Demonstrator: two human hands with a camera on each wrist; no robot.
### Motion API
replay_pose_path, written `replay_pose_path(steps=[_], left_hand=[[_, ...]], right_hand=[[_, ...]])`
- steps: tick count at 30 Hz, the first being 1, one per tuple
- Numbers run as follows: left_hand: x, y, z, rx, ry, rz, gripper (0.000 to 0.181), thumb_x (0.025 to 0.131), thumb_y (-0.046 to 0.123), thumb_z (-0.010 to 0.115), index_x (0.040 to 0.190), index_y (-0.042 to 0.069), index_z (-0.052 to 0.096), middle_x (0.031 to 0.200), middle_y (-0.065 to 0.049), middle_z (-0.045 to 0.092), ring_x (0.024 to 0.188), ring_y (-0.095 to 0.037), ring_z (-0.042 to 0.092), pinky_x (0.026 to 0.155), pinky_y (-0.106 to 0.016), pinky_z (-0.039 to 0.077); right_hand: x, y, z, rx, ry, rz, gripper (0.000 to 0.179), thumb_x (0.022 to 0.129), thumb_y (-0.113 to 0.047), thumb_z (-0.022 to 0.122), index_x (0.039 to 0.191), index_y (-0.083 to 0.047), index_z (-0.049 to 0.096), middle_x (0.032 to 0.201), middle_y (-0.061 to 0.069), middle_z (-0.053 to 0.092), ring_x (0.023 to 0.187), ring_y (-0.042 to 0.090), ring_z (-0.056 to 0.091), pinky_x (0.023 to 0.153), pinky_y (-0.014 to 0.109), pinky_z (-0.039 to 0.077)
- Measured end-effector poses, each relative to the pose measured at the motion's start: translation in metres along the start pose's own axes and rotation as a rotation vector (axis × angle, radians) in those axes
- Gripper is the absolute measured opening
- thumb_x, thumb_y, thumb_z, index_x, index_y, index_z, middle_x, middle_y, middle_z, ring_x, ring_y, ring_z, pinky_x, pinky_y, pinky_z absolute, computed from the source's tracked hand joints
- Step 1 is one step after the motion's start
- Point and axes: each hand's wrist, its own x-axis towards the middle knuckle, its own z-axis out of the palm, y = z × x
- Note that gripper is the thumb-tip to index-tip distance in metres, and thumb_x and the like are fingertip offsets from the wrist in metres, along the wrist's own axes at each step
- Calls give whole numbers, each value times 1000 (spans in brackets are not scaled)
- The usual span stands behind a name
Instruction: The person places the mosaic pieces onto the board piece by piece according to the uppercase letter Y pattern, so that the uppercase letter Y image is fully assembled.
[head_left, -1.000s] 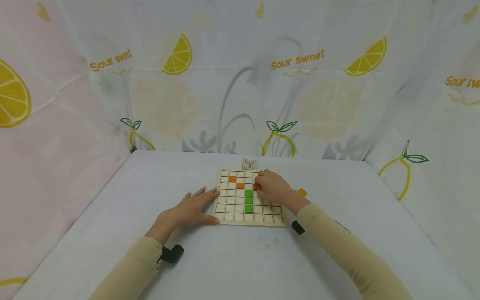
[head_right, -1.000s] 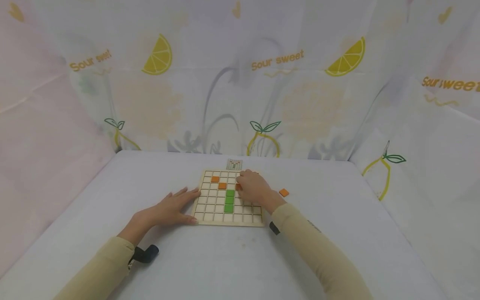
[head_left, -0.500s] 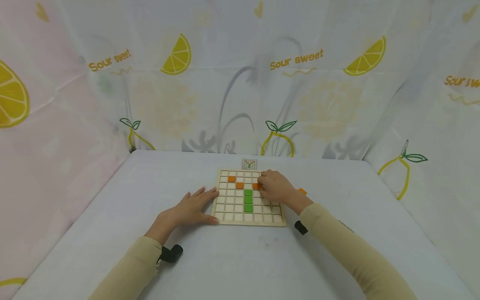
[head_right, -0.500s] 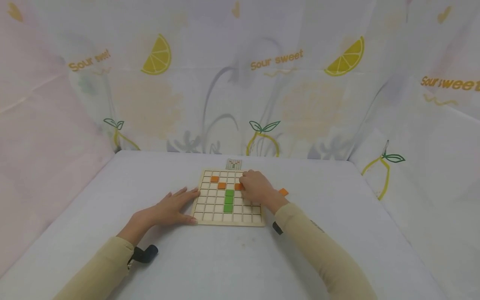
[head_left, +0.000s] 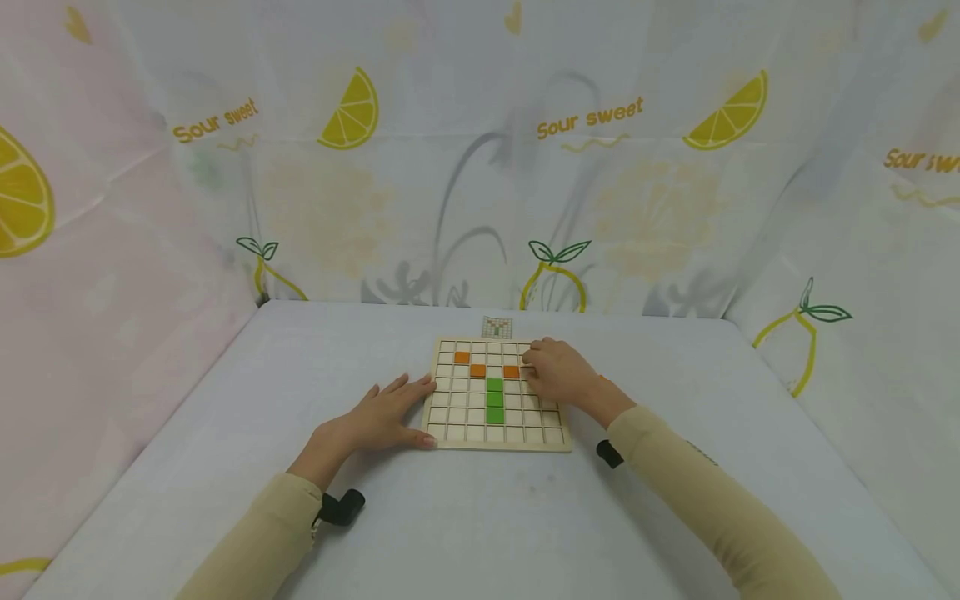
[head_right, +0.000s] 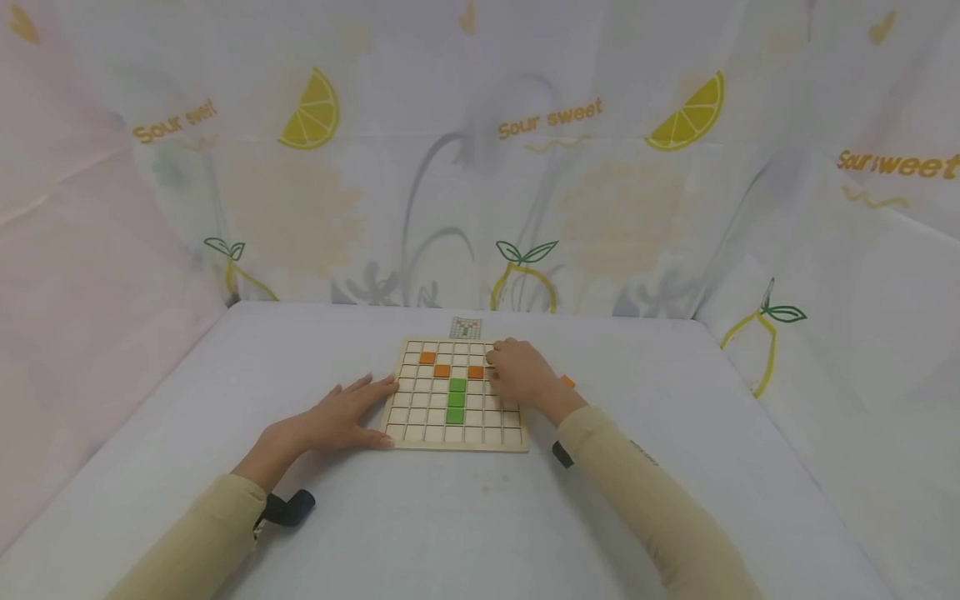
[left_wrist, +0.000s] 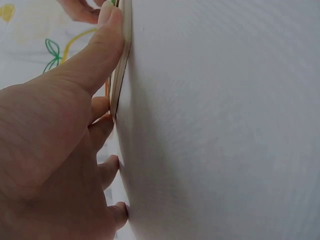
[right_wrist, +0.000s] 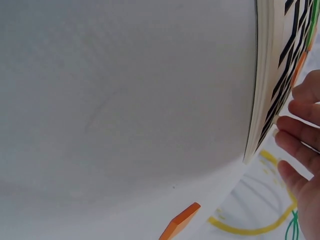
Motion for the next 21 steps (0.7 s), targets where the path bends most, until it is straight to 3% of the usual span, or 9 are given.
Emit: replay_pose_path(steps=[8, 16, 21], left_hand=[[0, -1, 1, -8, -2, 1, 97, 79, 60, 74, 157, 21, 31, 167, 0, 22, 156, -36, 10, 121, -68, 4], [2, -1, 2, -9, -6, -7, 98, 78, 60, 75, 156, 22, 32, 167, 0, 22, 156, -35, 10, 121, -68, 4], [2, -1, 2, -4, -5, -16, 97, 77, 57, 77, 156, 22, 32, 167, 1, 22, 156, -34, 10, 121, -68, 5]], right_hand=[[-3, 5, 0, 29, -39, 42, 16, 95, -12, 61, 105, -6, 72, 99, 6, 70, 92, 23, 64, 87, 40, 54], [-8, 12, 1, 43, -5, 33, 17, 90, -8, 61, 101, -5, 73, 96, 6, 70, 88, 23, 62, 83, 40, 54], [-12, 15, 0, 23, -11, 42, 14, 93, -11, 61, 98, -8, 73, 92, 4, 69, 86, 20, 61, 82, 38, 54]])
